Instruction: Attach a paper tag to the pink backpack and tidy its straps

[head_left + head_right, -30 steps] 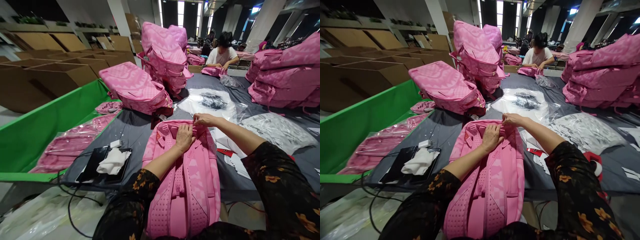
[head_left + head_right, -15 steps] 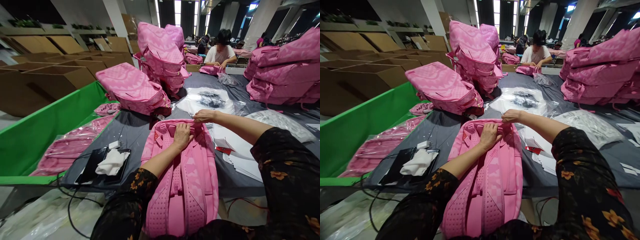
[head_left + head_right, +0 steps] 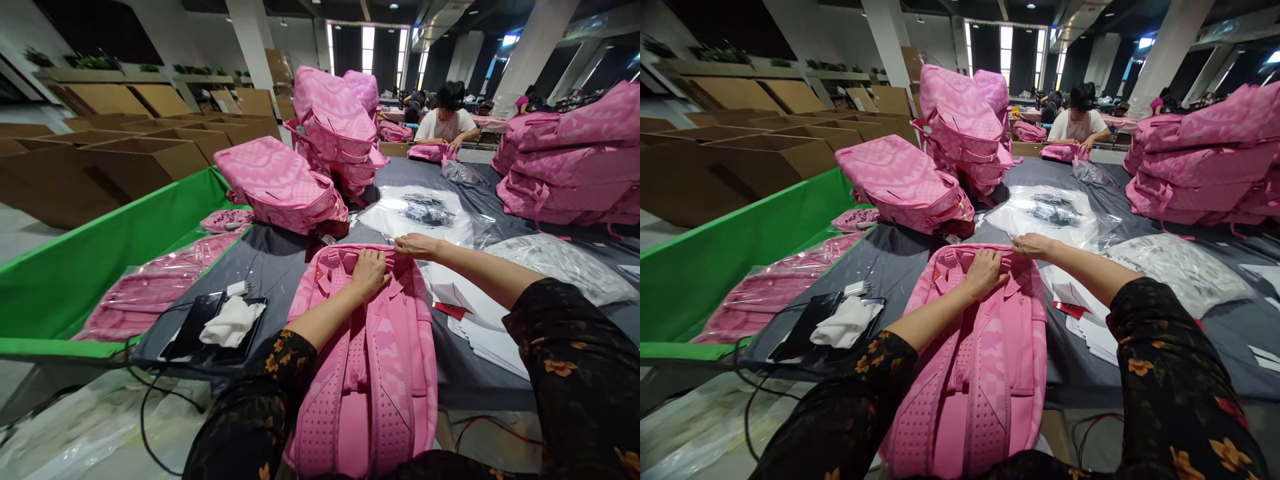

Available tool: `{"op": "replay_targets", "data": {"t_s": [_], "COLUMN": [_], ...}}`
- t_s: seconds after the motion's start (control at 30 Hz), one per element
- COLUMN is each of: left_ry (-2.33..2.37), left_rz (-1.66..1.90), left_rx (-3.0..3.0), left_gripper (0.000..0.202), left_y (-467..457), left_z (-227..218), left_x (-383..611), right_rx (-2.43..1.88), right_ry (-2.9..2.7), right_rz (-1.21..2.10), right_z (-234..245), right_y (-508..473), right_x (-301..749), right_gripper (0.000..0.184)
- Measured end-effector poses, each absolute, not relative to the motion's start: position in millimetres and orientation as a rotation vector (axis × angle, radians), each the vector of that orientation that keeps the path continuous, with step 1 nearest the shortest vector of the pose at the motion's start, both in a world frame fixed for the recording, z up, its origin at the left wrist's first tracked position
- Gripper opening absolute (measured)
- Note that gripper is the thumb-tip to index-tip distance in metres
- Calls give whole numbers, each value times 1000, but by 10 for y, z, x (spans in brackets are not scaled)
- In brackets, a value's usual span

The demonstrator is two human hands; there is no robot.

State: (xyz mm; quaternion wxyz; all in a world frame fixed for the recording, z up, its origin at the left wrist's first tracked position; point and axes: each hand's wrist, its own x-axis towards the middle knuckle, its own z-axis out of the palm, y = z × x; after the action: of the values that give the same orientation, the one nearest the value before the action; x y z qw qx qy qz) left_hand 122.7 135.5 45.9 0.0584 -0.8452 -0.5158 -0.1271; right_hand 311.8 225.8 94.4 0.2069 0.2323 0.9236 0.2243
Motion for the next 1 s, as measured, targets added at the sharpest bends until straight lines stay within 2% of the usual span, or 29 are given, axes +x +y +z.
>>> {"op": "replay_targets", "data": {"t_s": [0.13,0.2,0.27,0.47,0.63,0.87,1.0], "left_ry": [-877,-426,-179,-171,-28,-29,-373], "left_rz": [-355,-328,-272,-166,-255,-303,-262], "left_rx": [-2950,-3223,-3409,-3579,-3552,-3682,-3761], "left_gripper": [21,21,23,31,27,30,17], "left_y": [1374,1374,1375,1385,1434,1500,1500], "left_z": [618,596,507,236,137,-57,0], "left_x": [1408,1595,1782,1992,1996,2097,2084], "right_rx": [720,746,723,685,766,140,248], "right_ry": [2639,2637,2642,2843,2973,2939,2964], "right_rz": [643,651,660,694,623,477,322], "right_z": [913,903,892,730,680,868,786], "right_y": [2218,2215,2219,2215,2403,2921,2897], "right_x": [3197,3247,3300,3509,3410,1912,1138], "right_gripper": [24,24,24,31,35,32,27]}}
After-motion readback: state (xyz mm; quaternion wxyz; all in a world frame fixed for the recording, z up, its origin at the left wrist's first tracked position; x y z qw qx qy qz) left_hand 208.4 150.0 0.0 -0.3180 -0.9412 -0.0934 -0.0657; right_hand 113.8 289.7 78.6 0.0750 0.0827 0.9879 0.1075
